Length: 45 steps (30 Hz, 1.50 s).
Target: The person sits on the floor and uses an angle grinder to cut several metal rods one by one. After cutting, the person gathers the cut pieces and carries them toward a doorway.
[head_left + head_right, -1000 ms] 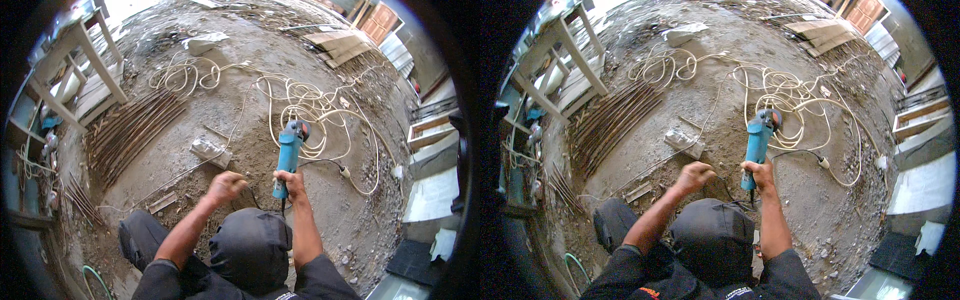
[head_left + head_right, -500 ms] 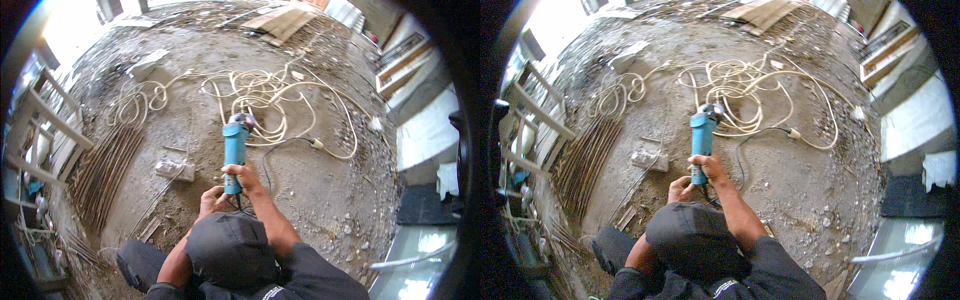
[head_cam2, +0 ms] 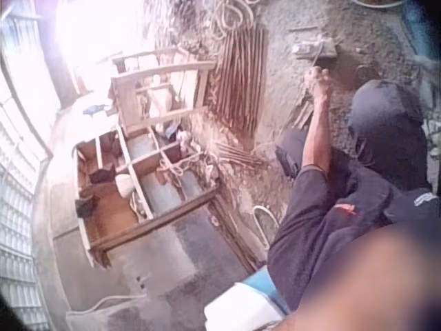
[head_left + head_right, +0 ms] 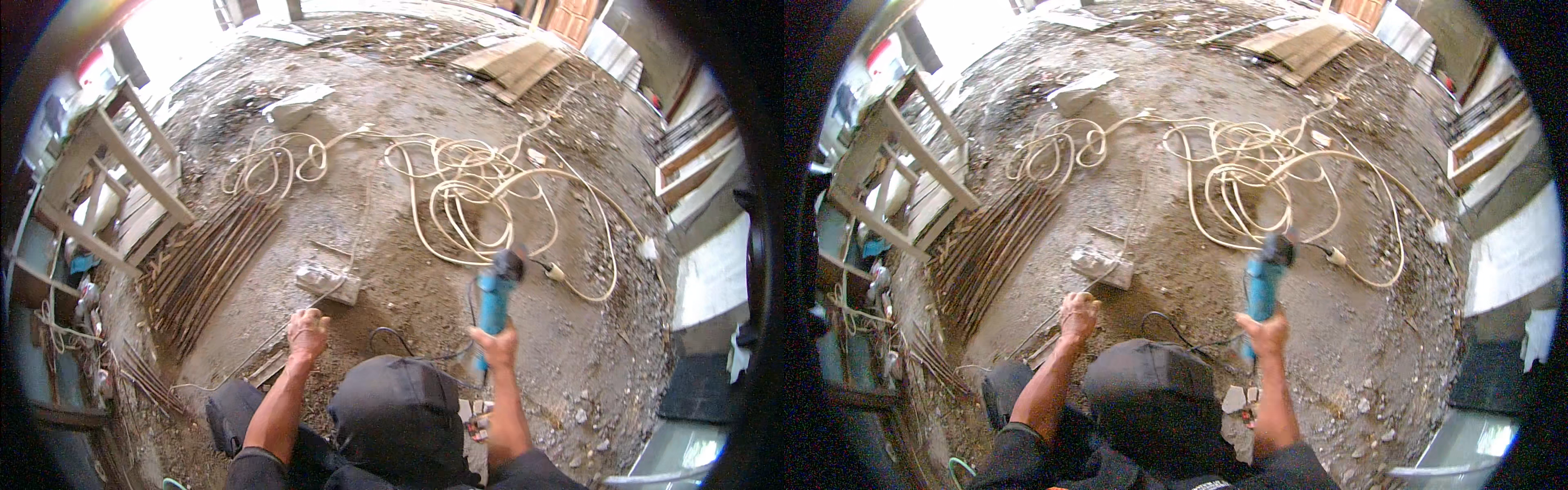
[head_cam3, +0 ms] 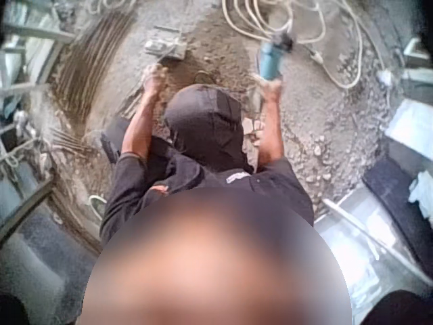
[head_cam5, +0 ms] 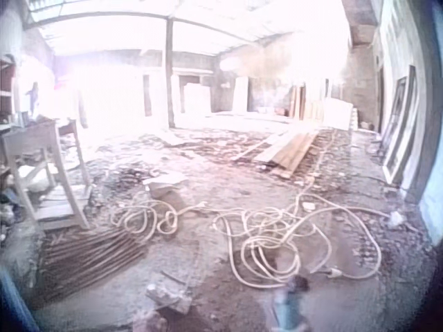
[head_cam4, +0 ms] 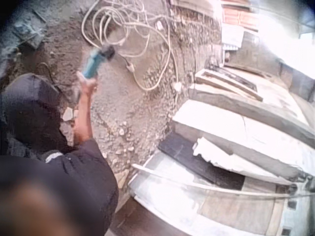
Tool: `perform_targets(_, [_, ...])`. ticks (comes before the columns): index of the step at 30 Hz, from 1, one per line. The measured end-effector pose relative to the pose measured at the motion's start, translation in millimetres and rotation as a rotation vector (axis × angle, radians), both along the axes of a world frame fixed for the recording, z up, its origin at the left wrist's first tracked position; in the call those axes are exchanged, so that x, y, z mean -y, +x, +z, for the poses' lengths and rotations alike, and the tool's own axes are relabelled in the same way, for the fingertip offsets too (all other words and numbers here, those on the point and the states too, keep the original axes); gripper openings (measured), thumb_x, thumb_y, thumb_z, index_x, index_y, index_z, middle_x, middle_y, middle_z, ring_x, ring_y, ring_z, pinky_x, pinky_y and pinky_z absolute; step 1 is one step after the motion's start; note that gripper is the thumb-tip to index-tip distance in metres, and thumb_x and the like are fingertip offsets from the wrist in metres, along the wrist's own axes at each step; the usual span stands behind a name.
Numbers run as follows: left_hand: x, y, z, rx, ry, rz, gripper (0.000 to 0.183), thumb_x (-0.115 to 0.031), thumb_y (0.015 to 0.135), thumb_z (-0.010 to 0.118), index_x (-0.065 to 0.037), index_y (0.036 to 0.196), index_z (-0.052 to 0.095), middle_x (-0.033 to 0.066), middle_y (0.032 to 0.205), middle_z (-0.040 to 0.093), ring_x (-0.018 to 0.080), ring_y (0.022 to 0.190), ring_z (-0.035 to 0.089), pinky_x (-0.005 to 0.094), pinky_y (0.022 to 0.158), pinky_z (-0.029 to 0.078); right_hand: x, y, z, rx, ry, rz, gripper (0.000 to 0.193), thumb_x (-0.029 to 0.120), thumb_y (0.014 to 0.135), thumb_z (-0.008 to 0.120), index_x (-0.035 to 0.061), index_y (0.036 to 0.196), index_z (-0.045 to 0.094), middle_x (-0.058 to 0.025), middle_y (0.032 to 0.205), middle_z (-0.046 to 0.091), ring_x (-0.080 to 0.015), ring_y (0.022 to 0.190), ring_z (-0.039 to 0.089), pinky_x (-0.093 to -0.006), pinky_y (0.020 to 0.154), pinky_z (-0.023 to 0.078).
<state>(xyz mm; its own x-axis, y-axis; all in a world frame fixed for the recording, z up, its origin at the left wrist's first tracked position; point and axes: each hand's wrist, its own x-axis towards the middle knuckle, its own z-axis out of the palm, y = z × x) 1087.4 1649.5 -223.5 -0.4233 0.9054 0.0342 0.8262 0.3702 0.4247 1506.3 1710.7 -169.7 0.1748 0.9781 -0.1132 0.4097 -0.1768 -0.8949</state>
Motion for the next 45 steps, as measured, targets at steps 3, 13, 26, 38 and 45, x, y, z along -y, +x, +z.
perform_targets(3, [13.5,-56.4,-26.1,-0.128,-0.107,0.041,0.033,-0.037,0.088,0.068,-0.012,0.110,0.070,0.0134,0.115,0.066,0.0308,0.111,0.060,0.0447,0.095,0.045,30.1,60.5,-28.0,0.247,-0.043,-0.236,0.054,0.031,0.062,0.083,0.0040,0.103,0.062,-0.0140,0.085,0.068,-0.0328,0.075,0.067,-0.0446,0.074,0.052])
perform_targets(13, [19.3,-106.6,-38.0,0.150,-0.101,0.045,0.036,-0.041,0.097,0.059,-0.009,0.088,0.072,0.0196,0.084,0.067,0.0363,0.079,0.065,0.0454,0.072,0.050,125.6,154.2,-83.7,0.796,-0.441,-0.579,0.078,0.022,0.070,0.074,0.0047,0.141,0.047,-0.0228,0.121,0.064,-0.0413,0.108,0.064,-0.0503,0.092,0.051])
perform_targets(26, [131.7,-212.1,154.1,-0.138,0.281,0.266,0.038,-0.029,0.100,0.055,0.001,0.078,0.061,0.0178,0.069,0.057,0.0310,0.063,0.055,0.0413,0.061,0.041,139.2,149.2,-105.9,0.700,-0.480,-0.610,0.099,0.030,0.073,0.087,0.0008,0.151,0.033,-0.0246,0.145,0.047,-0.0404,0.128,0.051,-0.0497,0.106,0.042])
perform_targets(38, [286.9,-284.8,123.4,0.009,0.566,0.245,0.052,-0.037,0.104,0.052,-0.003,0.067,0.038,0.0015,0.065,0.029,0.0161,0.061,0.030,0.0343,0.058,0.028,134.6,152.1,-130.2,0.625,-0.348,-0.581,0.085,0.045,0.064,0.088,-0.0029,0.126,0.054,-0.0269,0.125,0.060,-0.0435,0.117,0.057,-0.0507,0.101,0.045])
perform_targets(45, [323.8,-293.1,109.1,-0.205,0.533,0.251,0.048,-0.038,0.104,0.053,-0.004,0.072,0.043,0.0028,0.067,0.036,0.0163,0.063,0.037,0.0339,0.061,0.031,92.1,125.3,-97.3,0.840,0.134,-0.627,0.078,0.040,0.078,0.081,-0.0025,0.137,0.052,-0.0243,0.128,0.062,-0.0415,0.118,0.058,-0.0495,0.104,0.043])
